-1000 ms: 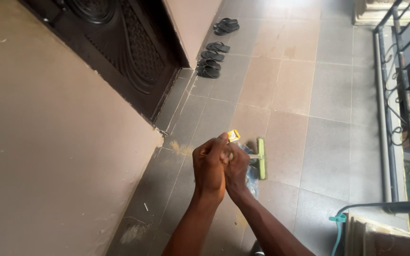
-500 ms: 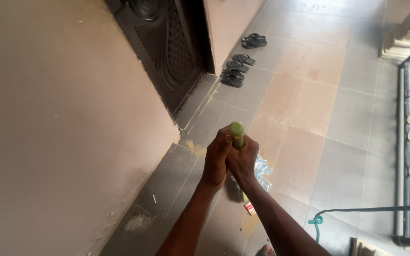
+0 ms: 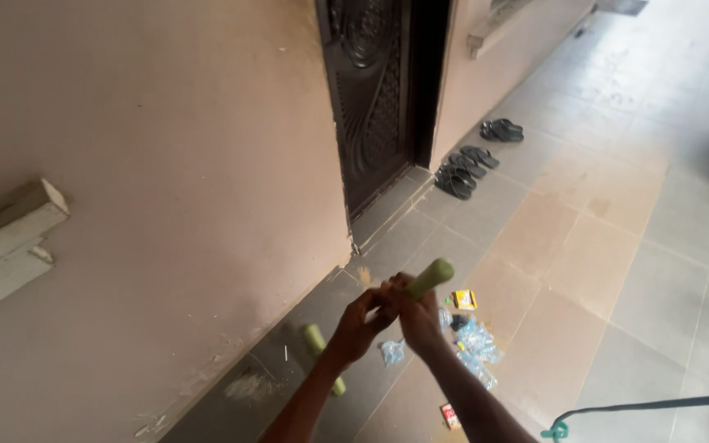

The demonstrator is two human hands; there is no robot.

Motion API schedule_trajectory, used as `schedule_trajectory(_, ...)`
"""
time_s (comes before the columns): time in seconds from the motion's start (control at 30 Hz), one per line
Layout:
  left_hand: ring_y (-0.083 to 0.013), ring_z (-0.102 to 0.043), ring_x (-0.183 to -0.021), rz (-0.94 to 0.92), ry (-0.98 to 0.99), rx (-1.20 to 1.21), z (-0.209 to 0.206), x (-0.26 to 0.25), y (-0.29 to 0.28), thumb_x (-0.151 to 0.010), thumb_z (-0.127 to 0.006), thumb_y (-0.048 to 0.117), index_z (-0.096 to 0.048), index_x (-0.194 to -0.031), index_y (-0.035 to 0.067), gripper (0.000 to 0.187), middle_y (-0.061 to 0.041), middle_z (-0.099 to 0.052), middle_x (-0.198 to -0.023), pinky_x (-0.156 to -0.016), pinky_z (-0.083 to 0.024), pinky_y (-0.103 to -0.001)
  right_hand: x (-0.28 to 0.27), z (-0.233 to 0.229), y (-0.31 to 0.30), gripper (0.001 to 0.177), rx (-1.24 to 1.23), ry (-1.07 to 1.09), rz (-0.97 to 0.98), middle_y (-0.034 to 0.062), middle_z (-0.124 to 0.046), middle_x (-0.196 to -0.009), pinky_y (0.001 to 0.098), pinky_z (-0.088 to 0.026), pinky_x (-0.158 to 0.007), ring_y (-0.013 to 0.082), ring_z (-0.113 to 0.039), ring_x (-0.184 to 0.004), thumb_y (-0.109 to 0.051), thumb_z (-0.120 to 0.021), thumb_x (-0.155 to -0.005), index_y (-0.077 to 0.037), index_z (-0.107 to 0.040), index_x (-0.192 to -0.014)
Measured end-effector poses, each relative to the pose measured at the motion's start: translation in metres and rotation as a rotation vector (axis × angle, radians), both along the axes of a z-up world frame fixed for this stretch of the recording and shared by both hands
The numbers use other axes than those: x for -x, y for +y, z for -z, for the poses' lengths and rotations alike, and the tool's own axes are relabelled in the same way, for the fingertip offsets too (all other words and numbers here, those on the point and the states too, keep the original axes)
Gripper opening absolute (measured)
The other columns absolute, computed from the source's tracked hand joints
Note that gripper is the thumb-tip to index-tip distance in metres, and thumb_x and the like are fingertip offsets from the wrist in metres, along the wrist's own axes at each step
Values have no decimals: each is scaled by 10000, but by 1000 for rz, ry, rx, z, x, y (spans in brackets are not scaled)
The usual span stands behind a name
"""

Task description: Sweeping dust and debris on a tiled balcony and adjusting a portable gas stove burner.

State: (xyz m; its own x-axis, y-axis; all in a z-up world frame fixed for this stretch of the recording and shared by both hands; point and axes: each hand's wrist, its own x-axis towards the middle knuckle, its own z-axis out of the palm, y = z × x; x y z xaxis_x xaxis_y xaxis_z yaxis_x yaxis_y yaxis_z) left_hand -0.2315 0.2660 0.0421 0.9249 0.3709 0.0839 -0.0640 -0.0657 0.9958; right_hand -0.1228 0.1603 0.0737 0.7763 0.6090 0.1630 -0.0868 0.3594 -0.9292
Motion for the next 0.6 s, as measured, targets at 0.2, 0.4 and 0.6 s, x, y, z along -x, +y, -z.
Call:
schedule_trajectory(0.2, -168, -647, -941, 16, 99, -227, 46, 68, 51, -1016, -641, 370, -655, -1046, 80, 292, -43, -700, -1002, -891, -530, -365, 38, 0, 30, 217, -175, 155, -358, 51, -575, -711, 330, -520, -661, 161, -605, -674, -102, -672, -972, -49, -559, -794)
schedule_trajectory(0.4, -125, -581, -871, -86, 186, -116, 81, 131, 53, -1029, -626, 341, -684, -1143, 74, 295, -31, -667, -937, -819, -504, -324, 61, 9, 47, 160, -265, 453, -424, 32, -504, -671, 385, -488, -750, 160, -490, -628, -99, -639, -949, -72, -548, -820)
schedule_trajectory(0.6, -135, -624, -877, -131, 477, -147, 85, 176, 46, -997, -651, 393, -682, -1170, 111, 332, -16, -709, -918, -925, -410, -394, 93, 59, 58, 281, -247, 608, -366, 31, -463, -668, 409, -442, -744, 179, -472, -644, -108, -633, -990, -83, -485, -752)
